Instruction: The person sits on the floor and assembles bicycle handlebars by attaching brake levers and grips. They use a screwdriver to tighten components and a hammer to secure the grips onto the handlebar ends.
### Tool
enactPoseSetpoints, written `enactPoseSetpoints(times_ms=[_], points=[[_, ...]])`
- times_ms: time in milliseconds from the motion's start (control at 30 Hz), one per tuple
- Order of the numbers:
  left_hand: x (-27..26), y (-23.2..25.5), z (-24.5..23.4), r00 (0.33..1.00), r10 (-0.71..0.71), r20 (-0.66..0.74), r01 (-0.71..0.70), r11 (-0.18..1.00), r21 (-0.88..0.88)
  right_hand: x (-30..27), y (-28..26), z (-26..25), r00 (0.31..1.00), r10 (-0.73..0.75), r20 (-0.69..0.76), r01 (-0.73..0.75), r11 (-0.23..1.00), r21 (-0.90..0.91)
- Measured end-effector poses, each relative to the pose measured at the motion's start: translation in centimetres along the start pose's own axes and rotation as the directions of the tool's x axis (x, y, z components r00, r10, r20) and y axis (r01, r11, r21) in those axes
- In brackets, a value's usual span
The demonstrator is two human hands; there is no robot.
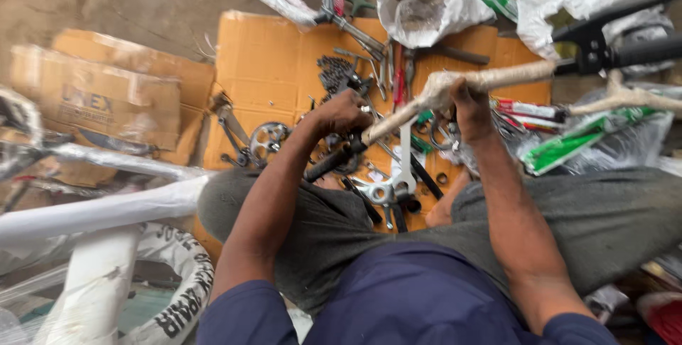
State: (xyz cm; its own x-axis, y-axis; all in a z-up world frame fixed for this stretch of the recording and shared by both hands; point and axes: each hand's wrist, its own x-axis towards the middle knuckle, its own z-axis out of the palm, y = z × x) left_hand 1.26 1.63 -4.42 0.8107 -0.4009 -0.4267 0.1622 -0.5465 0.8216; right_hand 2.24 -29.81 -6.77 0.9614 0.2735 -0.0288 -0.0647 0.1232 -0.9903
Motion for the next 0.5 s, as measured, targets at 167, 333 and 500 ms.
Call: enactPoseSetpoints(times_ms=[167,333,500], points=[[-0.7,0.7,2.8,0.896,0.209,-0.391,0.014,0.868,0.496,2.7,0.5,-0.5,0.981,0.146,-0.128,-0.134,0.986,0.095],[-2.8,1.6,3.5,0.820,0.306,-0.484,0.102,0.754,0.649,2.6,0.2,2.3,0.984,0.130,-0.119,-0.113,0.984,0.135],[-3.3,-1.0,0.2,0.963,-0.146,-0.226,0.184,0.970,0.159,2.8,0.6,3.4,0.994,0.108,0.013,-0.108,0.994,0.035]])
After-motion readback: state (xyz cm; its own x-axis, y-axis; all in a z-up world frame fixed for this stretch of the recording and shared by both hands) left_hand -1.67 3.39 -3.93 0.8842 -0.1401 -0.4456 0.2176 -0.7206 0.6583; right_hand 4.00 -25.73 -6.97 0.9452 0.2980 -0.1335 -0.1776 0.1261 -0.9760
